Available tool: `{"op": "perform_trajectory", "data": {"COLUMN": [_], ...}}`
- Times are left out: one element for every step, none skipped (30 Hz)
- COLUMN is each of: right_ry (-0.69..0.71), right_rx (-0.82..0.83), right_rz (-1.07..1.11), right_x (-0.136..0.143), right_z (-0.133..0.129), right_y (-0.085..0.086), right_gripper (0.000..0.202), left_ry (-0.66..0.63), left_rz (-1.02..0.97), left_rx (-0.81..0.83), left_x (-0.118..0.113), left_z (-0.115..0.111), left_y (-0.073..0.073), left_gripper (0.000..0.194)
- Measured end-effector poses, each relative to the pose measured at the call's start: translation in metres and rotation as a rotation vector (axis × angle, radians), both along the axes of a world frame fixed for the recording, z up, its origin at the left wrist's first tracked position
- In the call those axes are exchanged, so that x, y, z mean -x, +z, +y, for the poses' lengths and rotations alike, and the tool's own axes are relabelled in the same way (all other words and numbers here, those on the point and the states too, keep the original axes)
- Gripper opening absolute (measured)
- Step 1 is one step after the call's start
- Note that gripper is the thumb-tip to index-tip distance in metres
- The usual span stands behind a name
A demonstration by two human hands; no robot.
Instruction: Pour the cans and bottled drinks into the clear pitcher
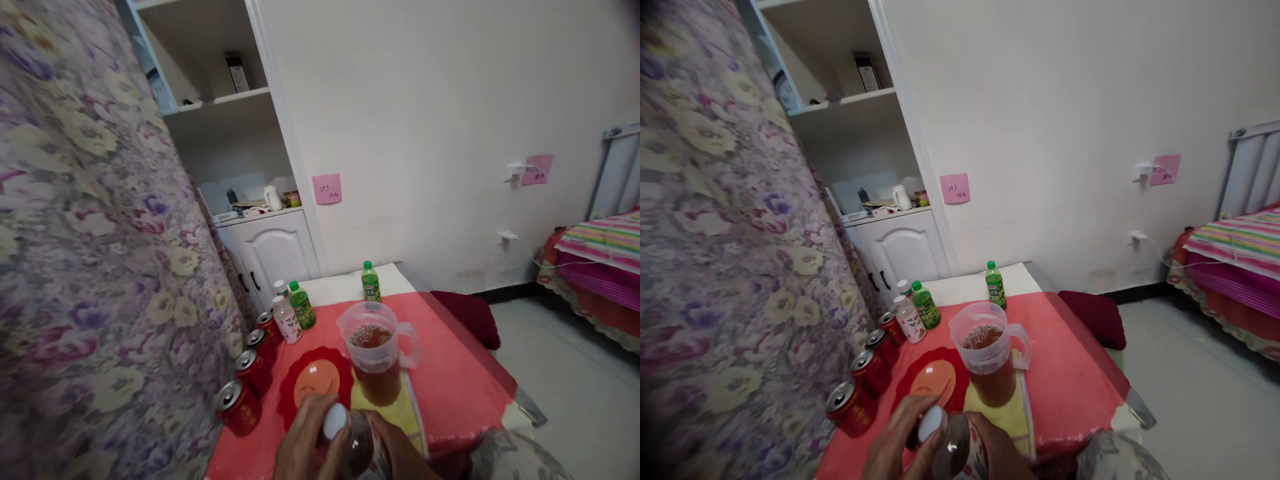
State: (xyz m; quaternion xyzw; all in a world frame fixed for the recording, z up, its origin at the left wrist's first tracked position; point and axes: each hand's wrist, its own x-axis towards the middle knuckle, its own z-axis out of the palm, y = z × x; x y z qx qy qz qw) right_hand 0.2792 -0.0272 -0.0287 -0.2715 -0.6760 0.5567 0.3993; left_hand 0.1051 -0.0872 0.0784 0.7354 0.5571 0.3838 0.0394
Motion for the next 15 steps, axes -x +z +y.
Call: {"op": "perform_trajectory", "data": {"right_ry": [0.012, 0.024, 0.033, 0.038, 0.042, 0.048, 0.052, 0.054, 0.055, 0.052, 0.050, 0.049, 0.049, 0.049, 0.050], "right_rx": [0.012, 0.028, 0.044, 0.056, 0.065, 0.072, 0.078, 0.078, 0.078, 0.075, 0.073, 0.071, 0.070, 0.071, 0.072], "right_rz": [0.008, 0.018, 0.028, 0.036, 0.042, 0.048, 0.054, 0.061, 0.066, 0.069, 0.066, 0.056, 0.042, 0.028, 0.019], "right_x": [-0.001, -0.002, -0.003, -0.004, -0.004, -0.005, -0.005, -0.005, -0.006, -0.006, -0.006, -0.006, -0.006, -0.006, -0.006], "right_z": [-0.001, -0.002, -0.003, -0.004, -0.004, -0.004, -0.005, -0.006, -0.007, -0.007, -0.008, -0.008, -0.008, -0.008, -0.008], "right_y": [0.004, 0.008, 0.011, 0.014, 0.015, 0.017, 0.018, 0.019, 0.020, 0.020, 0.021, 0.021, 0.021, 0.021, 0.022], "right_gripper": [0.059, 0.057, 0.056, 0.058, 0.062, 0.067, 0.073, 0.077, 0.078, 0.076, 0.072, 0.070, 0.069, 0.067, 0.066], "left_ry": [0.018, 0.026, 0.019, 0.002, -0.020, -0.042, -0.059, -0.069, -0.070, -0.064, -0.053, -0.037, -0.021, -0.013, -0.016], "left_rz": [0.010, 0.015, 0.015, 0.011, 0.002, -0.008, -0.019, -0.029, -0.038, -0.045, -0.049, -0.051, -0.052, -0.052, -0.050], "left_rx": [-0.004, -0.009, -0.016, -0.019, -0.021, -0.022, -0.018, -0.008, 0.006, 0.025, 0.043, 0.062, 0.077, 0.091, 0.107], "left_x": [0.000, 0.000, 0.001, 0.001, 0.002, 0.003, 0.003, 0.003, 0.003, 0.002, 0.002, 0.001, 0.000, -0.001, -0.001], "left_z": [0.000, 0.000, 0.000, -0.001, -0.002, -0.003, -0.003, -0.004, -0.004, -0.004, -0.003, -0.003, -0.002, -0.001, 0.000], "left_y": [-0.001, -0.002, -0.002, -0.002, -0.001, 0.000, 0.001, 0.002, 0.003, 0.003, 0.004, 0.004, 0.004, 0.004, 0.004], "left_gripper": [0.031, 0.032, 0.034, 0.036, 0.037, 0.038, 0.037, 0.036, 0.033, 0.031, 0.029, 0.028, 0.029, 0.029, 0.030]}}
